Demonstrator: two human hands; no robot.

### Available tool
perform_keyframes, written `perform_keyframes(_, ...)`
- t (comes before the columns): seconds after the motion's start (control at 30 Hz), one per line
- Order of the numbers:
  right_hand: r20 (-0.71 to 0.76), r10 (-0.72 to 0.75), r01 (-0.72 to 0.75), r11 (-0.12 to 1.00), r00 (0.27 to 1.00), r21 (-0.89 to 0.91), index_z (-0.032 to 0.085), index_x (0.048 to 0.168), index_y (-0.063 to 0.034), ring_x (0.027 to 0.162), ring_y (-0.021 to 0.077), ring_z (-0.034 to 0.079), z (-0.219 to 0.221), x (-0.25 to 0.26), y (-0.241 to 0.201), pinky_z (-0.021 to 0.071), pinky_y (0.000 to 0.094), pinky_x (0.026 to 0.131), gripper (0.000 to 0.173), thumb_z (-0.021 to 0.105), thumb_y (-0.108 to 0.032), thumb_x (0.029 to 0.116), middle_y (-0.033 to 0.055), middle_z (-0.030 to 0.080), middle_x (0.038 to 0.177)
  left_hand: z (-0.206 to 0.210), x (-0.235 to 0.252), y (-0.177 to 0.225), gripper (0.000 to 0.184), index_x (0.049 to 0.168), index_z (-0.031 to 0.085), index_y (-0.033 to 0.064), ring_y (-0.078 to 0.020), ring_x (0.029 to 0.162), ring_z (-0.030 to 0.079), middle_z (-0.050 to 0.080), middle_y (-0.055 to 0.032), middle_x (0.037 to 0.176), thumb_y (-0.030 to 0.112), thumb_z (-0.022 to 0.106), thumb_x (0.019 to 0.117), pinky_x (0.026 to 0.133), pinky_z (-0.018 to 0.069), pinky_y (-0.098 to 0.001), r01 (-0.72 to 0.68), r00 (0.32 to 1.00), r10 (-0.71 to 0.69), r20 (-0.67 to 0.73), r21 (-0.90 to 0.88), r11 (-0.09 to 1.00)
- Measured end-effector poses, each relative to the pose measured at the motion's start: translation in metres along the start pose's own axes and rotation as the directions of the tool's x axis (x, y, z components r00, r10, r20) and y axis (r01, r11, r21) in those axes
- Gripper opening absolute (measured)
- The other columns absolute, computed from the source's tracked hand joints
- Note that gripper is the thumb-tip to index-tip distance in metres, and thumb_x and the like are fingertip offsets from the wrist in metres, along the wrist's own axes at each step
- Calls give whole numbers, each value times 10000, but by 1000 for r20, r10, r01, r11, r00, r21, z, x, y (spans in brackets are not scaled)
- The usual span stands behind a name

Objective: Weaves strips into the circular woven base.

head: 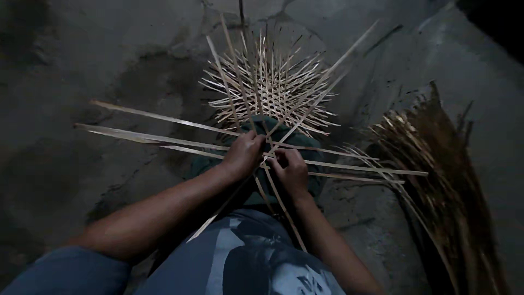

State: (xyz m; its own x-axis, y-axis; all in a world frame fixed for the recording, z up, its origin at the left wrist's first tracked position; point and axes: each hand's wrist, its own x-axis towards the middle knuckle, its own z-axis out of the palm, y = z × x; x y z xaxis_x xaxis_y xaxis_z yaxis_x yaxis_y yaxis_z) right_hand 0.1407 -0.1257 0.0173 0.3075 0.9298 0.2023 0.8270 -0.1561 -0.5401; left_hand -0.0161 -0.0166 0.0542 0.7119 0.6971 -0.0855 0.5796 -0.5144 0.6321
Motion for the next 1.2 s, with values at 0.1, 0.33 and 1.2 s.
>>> perform_keyframes(0.1, -14, -18, 17, 1000, 1000, -25, 744, 1108, -37, 808, 228, 690, 2, 2, -1, 607, 391, 731, 304, 765, -269, 911, 119, 694, 952, 2, 0, 1, 445, 1313, 630, 55, -390, 1089, 634, 638, -201, 1154, 119, 771, 895, 931, 542, -534, 23, 1000, -23, -2, -18, 1000)
perform_keyframes(0.33, 58, -45, 49, 996, 997, -69, 727, 1103, -9, 904, 281, 710, 0, 6, -4, 610, 454, 799, 293, 754, -237, 920, 151, 707, 1013, 9, 3, -5, 431, 1303, 643, 34, -388, 1095, 641, 647, -212, 1153, 120, 757, 896, 957, 538, -520, -35, 998, 35, -45, 10, 999)
perform_keyframes(1.2, 21, -172, 172, 984, 985, -47, 699, 1323, -217, 1249, 285, 595, -3, 12, 24, 477, 528, 1057, 408, 694, -382, 950, 74, 660, 1301, 51, -28, -13, 404, 1424, 575, 370, -405, 1444, 373, 526, -120, 1469, 284, 525, 1032, 1039, 342, -665, 113, 921, 2, -390, 272, 956)
